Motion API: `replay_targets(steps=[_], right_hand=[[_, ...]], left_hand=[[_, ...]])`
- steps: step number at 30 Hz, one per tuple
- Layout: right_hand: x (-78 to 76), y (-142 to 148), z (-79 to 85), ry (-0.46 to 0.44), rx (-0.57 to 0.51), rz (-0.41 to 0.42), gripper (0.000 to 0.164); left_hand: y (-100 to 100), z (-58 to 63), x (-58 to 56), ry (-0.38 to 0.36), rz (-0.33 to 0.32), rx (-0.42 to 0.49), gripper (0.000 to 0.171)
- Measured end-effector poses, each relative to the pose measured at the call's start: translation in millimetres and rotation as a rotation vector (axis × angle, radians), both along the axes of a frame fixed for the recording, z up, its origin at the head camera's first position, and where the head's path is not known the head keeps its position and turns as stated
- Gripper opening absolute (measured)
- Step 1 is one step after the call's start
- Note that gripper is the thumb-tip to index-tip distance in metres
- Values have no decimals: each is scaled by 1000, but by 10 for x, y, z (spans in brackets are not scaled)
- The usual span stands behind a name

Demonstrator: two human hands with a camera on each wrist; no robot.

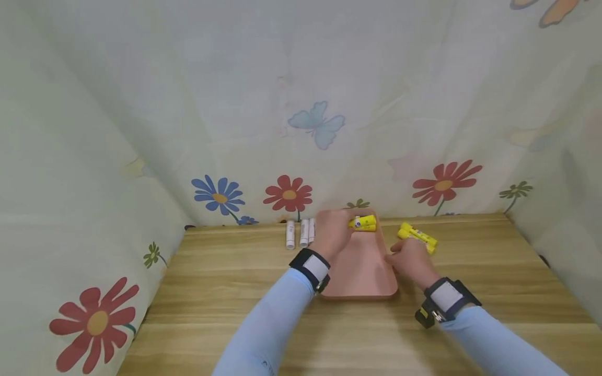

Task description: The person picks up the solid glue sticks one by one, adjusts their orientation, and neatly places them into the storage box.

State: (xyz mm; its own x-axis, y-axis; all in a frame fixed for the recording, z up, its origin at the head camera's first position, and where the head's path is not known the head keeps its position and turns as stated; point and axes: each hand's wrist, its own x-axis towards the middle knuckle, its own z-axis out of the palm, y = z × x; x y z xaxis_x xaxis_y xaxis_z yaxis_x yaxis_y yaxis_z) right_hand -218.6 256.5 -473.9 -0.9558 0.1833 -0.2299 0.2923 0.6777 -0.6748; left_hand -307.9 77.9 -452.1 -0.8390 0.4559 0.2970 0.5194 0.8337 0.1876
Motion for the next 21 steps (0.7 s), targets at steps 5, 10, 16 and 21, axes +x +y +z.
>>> replay_targets(steps=[5, 10, 16, 21], right_hand=[[-28, -10, -66, 24, 32, 23, 32], [-31, -7, -111, 21, 61, 33, 21], [-23, -28, -50, -31, 73, 20, 16], [-36, -50, -29, -13, 102, 28, 12]], left_hand=[[76, -100, -59, -24, -1, -67, 38], [152, -165, -83, -25, -18, -86, 19], [249, -222, -114, -64, 2, -124, 19], [264, -286, -120, -114, 48, -85, 15]])
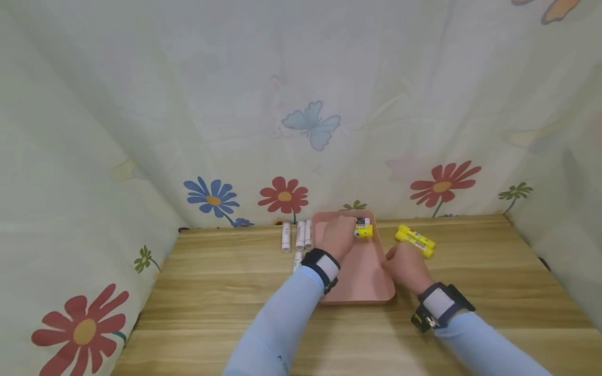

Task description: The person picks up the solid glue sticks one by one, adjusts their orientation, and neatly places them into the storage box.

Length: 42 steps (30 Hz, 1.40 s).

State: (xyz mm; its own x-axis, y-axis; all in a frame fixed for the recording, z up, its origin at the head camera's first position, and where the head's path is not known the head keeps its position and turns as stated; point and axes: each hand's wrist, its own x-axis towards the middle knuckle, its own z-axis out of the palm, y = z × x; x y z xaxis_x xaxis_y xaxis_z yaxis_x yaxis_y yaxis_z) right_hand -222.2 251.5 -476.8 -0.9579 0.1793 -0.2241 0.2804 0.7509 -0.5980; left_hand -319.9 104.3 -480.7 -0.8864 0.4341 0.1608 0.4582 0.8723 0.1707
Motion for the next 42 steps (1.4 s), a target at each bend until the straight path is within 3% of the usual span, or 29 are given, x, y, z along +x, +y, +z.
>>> replay_targets(steps=[6, 13, 20, 25, 30, 33, 39, 42], right_hand=[[-20, -49, 25, -30, 21, -10, 11], [-20, -86, 9, -58, 38, -26, 10], [-19, -83, -19, -33, 70, -9, 10], [-11, -84, 2, -8, 75, 2, 10], [-6, -103, 4, -17, 63, 4, 9], [-7, -104, -4, -14, 64, 8, 11], [-28, -90, -48, -12, 76, 29, 13], [-41, -78, -58, -1, 79, 42, 13]], left_hand=[[38, -97, -10, -19, 39, -32, 22], [84, -191, -37, 56, 30, -147, 23], [65, -229, -36, 23, 40, -60, 24], [59, -257, -59, 11, 72, 65, 24], [35, -273, -67, 37, 84, 26, 29], [17, -253, -71, 50, 74, 14, 28], [-80, -97, -65, -2, 31, 188, 15], [-158, 77, -37, 80, 44, 123, 9]])
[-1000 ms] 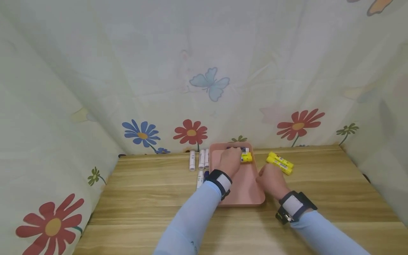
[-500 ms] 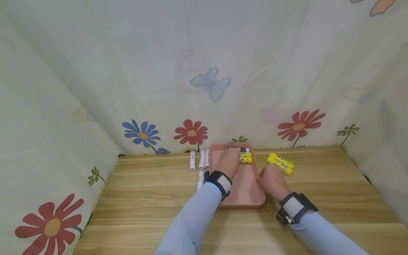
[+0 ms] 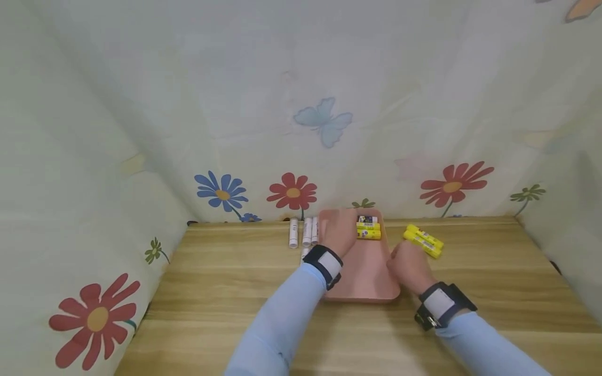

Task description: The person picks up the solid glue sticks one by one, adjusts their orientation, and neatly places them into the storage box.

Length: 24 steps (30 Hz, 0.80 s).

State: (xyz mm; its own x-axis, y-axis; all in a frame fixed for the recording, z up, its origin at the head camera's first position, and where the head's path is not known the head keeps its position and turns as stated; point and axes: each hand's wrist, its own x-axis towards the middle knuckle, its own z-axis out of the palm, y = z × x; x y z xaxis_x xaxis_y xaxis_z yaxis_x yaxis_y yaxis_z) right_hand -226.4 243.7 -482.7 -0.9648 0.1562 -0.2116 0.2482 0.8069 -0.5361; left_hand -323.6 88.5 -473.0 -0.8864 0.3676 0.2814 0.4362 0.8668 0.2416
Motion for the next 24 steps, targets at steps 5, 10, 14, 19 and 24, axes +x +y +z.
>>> replay_targets(steps=[5, 10, 14, 19, 24], right_hand=[[-1, 28, -4, 16, -1, 3, 15], [-5, 18, -13, -12, -15, 10, 14], [0, 27, -7, -11, -21, 9, 16], [12, 20, -7, -20, -40, 1, 18], [7, 32, 14, -29, -46, 3, 16]], left_hand=[[-138, 367, 70, 72, 75, -36, 9], [-393, 708, 246, -3, 115, 107, 24], [-578, 864, 380, 8, 147, 144, 32], [-755, 879, 522, -37, 195, 211, 37], [-908, 750, 629, -57, 206, 253, 37]])
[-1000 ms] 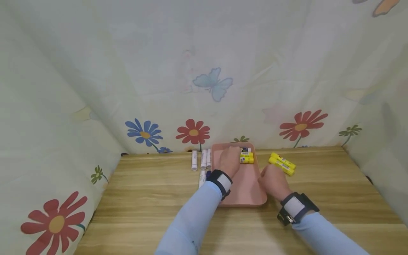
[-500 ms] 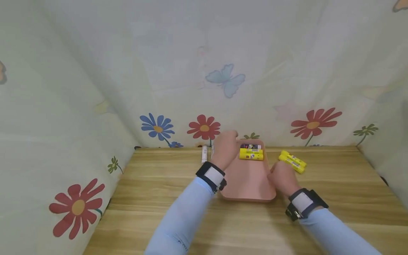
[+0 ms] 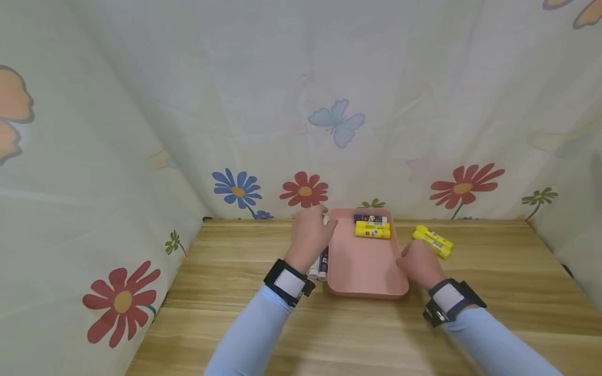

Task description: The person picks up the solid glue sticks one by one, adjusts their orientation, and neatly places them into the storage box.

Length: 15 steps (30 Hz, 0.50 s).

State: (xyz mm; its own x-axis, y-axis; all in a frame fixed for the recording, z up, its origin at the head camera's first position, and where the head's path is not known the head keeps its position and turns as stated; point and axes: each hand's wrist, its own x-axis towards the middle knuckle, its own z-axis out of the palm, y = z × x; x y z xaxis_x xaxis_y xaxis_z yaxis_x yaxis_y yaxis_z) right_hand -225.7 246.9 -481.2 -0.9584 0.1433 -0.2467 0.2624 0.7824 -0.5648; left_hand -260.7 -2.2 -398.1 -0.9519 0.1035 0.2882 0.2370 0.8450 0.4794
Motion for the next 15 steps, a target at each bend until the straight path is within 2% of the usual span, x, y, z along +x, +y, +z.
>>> replay_targets(steps=[5, 7, 9, 13, 15], right_hand=[[-23, 22, -4, 15, 21, 5, 18], [-27, 28, -6, 16, 25, 4, 18], [-28, 29, -4, 12, 26, 1, 18], [-23, 15, 2, -4, 19, -2, 18], [-20, -3, 3, -9, 14, 10, 18]], left_hand=[[-102, -216, 53, -27, -3, 23, 33], [-120, -317, 64, -47, -2, 29, 25], [-127, -414, 85, -97, -7, 64, 20], [-142, -593, 139, -216, -1, 125, 25], [-161, -661, 170, -250, 10, 143, 24]])
